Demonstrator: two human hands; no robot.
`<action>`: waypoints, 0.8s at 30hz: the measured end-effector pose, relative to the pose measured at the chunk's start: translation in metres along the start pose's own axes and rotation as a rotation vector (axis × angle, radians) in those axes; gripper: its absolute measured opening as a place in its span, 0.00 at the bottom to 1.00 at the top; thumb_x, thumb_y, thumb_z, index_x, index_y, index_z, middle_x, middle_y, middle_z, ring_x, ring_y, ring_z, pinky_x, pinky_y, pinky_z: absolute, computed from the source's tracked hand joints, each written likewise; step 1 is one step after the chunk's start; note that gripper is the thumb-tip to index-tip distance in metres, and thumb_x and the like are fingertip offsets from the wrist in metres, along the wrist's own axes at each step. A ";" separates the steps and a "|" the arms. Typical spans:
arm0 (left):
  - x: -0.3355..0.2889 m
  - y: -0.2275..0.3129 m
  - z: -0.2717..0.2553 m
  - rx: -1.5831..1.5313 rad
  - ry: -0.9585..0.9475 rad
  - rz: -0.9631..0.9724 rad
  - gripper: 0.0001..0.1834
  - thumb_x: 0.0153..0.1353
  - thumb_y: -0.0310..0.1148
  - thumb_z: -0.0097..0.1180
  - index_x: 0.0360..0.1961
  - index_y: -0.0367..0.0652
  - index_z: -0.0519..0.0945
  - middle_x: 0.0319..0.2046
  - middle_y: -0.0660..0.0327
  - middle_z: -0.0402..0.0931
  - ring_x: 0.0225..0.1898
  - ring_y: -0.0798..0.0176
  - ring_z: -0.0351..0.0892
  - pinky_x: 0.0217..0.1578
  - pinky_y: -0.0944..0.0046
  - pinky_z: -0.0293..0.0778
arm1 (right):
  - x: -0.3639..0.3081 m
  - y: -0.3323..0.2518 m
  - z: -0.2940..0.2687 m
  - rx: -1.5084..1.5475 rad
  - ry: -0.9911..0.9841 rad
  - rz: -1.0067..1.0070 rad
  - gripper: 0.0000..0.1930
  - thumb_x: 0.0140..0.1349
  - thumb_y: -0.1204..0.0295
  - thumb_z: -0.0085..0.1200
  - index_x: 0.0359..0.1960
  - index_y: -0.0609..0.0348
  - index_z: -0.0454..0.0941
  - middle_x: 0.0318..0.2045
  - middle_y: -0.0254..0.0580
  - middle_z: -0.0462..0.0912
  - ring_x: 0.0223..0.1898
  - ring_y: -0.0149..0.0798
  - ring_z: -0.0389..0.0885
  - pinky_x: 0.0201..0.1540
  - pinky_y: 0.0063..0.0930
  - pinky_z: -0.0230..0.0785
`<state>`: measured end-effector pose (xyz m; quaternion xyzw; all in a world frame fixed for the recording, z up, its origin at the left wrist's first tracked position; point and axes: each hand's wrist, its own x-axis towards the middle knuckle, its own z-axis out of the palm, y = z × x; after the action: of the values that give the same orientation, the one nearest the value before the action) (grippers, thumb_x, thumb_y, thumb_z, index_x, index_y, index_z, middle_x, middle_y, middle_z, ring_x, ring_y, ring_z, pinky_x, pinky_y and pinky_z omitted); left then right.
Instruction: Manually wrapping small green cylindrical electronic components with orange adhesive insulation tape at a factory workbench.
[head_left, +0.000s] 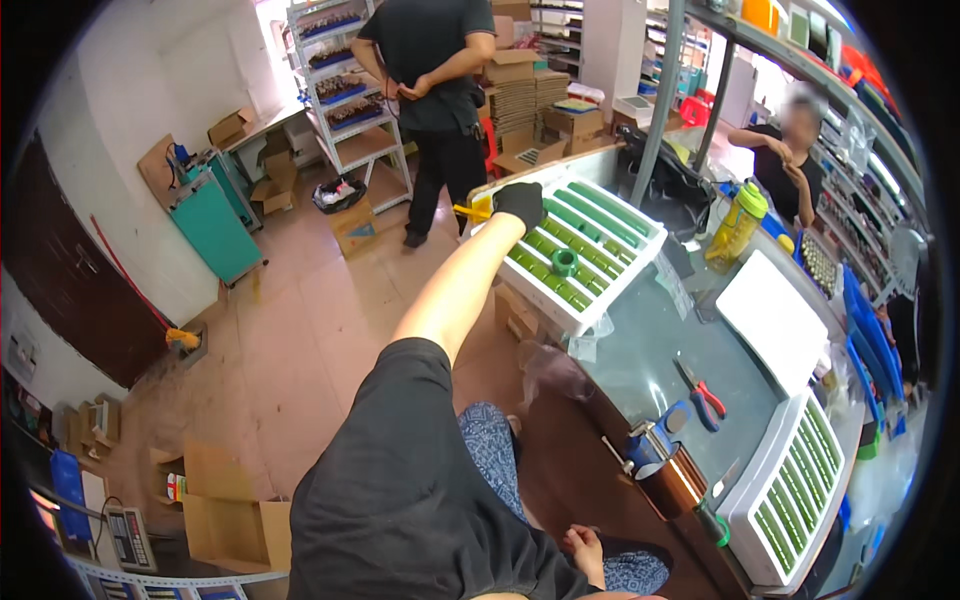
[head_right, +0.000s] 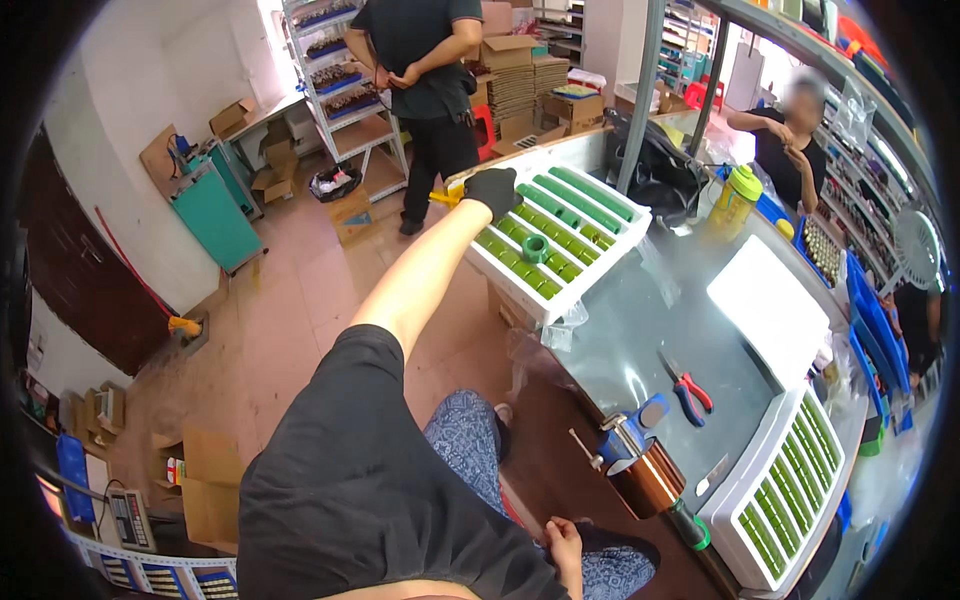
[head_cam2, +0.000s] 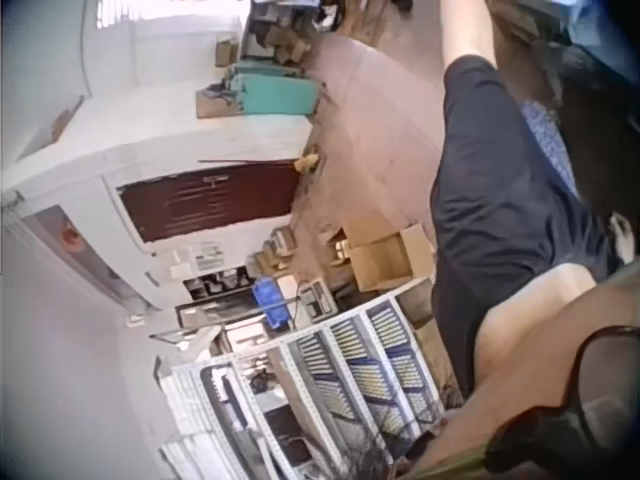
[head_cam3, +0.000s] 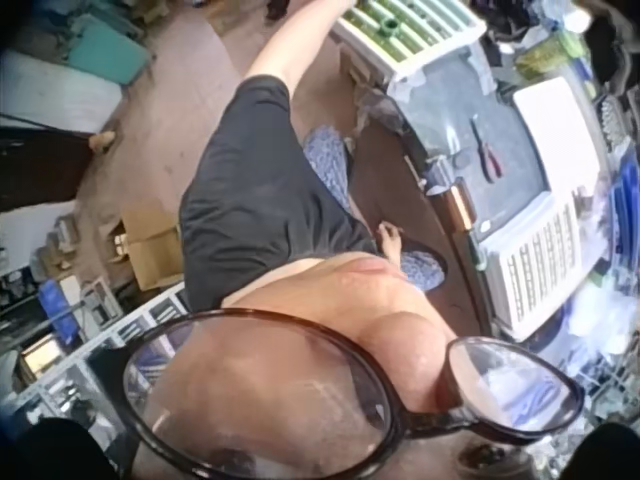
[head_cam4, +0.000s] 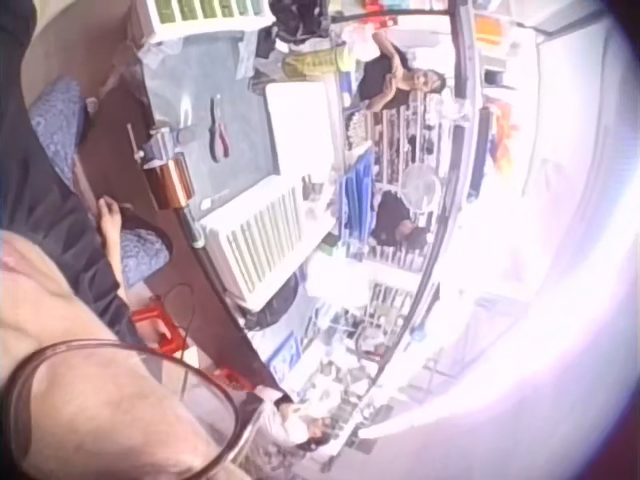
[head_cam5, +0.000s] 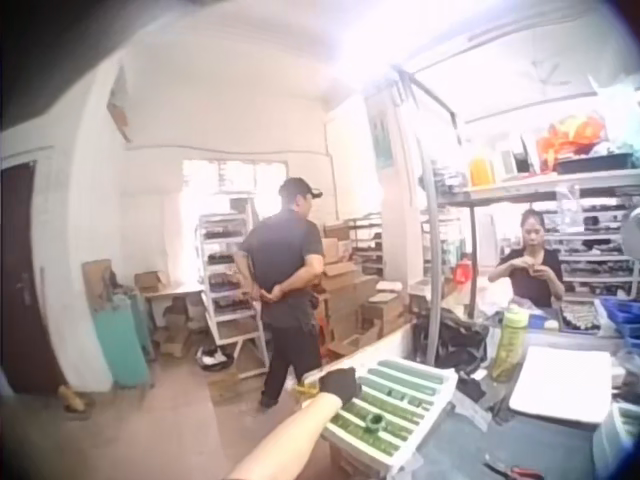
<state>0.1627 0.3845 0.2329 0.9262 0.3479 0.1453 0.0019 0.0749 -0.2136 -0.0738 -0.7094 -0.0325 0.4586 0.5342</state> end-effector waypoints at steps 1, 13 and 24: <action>0.001 -0.002 0.000 0.017 -0.006 0.033 0.20 0.52 0.46 0.54 0.39 0.42 0.77 0.38 0.50 0.79 0.41 0.49 0.79 0.41 0.51 0.74 | 0.002 0.003 -0.002 0.003 -0.011 0.013 0.13 0.61 0.72 0.53 0.46 0.63 0.72 0.35 0.37 0.77 0.34 0.31 0.78 0.37 0.24 0.74; 0.029 -0.043 0.021 0.218 -0.063 0.320 0.12 0.48 0.34 0.48 0.24 0.41 0.83 0.27 0.51 0.80 0.30 0.51 0.81 0.36 0.55 0.75 | 0.019 0.017 0.001 -0.103 -0.028 0.013 0.11 0.60 0.70 0.55 0.42 0.62 0.74 0.28 0.35 0.77 0.27 0.27 0.75 0.29 0.20 0.69; 0.031 0.063 -0.014 0.027 -0.120 0.439 0.21 0.49 0.49 0.56 0.34 0.41 0.83 0.36 0.50 0.79 0.40 0.49 0.79 0.43 0.53 0.73 | 0.007 0.000 0.001 -0.015 -0.023 0.100 0.14 0.61 0.70 0.54 0.46 0.62 0.73 0.34 0.38 0.77 0.35 0.32 0.77 0.39 0.26 0.74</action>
<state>0.2211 0.3553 0.2610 0.9866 0.1394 0.0822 -0.0216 0.0784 -0.2093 -0.0786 -0.7087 -0.0064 0.4927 0.5049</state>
